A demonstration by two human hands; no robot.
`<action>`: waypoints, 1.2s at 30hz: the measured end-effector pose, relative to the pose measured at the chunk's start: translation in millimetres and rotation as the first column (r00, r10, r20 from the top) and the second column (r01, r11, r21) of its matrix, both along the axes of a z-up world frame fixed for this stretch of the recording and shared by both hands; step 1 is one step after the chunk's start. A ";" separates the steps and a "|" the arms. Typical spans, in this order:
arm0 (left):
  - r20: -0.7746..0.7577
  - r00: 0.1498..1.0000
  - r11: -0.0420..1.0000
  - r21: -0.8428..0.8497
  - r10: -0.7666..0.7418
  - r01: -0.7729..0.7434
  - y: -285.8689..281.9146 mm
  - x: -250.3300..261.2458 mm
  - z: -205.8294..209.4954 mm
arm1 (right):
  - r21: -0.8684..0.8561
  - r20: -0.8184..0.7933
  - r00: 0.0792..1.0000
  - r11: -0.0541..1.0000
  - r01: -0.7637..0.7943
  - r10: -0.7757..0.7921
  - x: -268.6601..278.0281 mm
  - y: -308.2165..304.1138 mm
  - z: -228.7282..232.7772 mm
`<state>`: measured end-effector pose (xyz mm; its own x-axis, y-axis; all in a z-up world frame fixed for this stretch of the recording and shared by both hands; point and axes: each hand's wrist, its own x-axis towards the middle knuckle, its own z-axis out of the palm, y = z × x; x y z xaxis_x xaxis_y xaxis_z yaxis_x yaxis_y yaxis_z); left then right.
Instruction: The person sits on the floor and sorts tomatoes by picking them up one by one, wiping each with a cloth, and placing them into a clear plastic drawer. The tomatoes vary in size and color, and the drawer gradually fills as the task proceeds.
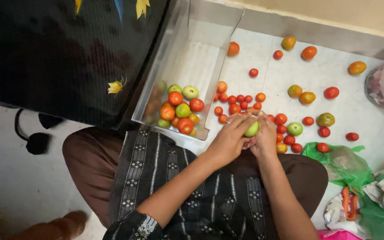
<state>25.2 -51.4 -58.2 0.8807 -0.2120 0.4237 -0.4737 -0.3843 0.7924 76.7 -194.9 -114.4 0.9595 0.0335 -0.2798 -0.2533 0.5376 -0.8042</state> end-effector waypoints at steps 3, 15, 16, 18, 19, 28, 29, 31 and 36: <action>-0.053 0.998 1.000 -0.015 0.013 -0.014 3.2 4.4 -6.6 | 0.045 -0.013 0.999 0.998 -0.052 0.053 -2.0 -4.8 -6.7; -0.065 0.992 0.994 -0.004 0.110 -0.110 -11.7 -16.6 9.6 | -0.643 0.598 0.801 0.580 0.500 -0.027 -12.4 -15.5 1.7; -0.137 0.983 0.989 -0.072 0.120 -0.131 -12.9 -17.1 10.0 | -0.635 0.683 0.730 0.487 0.600 -0.009 -13.1 -15.8 6.9; -0.243 0.962 0.978 -0.130 0.129 -0.163 -10.5 -13.9 6.1 | -0.480 0.613 0.751 0.638 0.602 -0.247 -15.0 -17.7 19.9; -0.277 0.952 0.978 -0.121 0.132 -0.170 -6.5 -9.7 1.4 | -0.388 0.550 0.757 0.695 0.606 -0.353 -15.3 -17.7 26.4; -0.497 0.846 0.767 -0.614 -0.192 -0.187 -16.1 -7.5 -66.4 | -0.368 0.667 0.692 0.930 -0.015 0.275 -27.8 17.1 14.2; -0.523 0.833 0.777 -0.595 -0.180 -0.206 -19.2 -12.2 -66.7 | -0.409 0.648 0.702 0.912 -0.006 0.296 -26.3 15.3 10.9; -0.563 0.815 0.845 -0.495 -0.136 -0.200 -16.9 -16.5 -63.8 | -0.492 0.613 0.715 0.871 0.012 0.336 -21.1 11.1 6.0; -0.583 0.799 0.847 -0.492 -0.147 -0.203 -27.6 -19.7 -56.8 | -0.732 0.629 0.741 0.501 0.462 0.235 -36.0 7.1 -0.6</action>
<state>5.5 -79.0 -115.0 0.9865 -0.0923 -0.1355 0.1483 0.1499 0.9775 40.7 -187.8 -115.0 0.8626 0.0095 0.5058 0.4529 -0.4601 -0.7637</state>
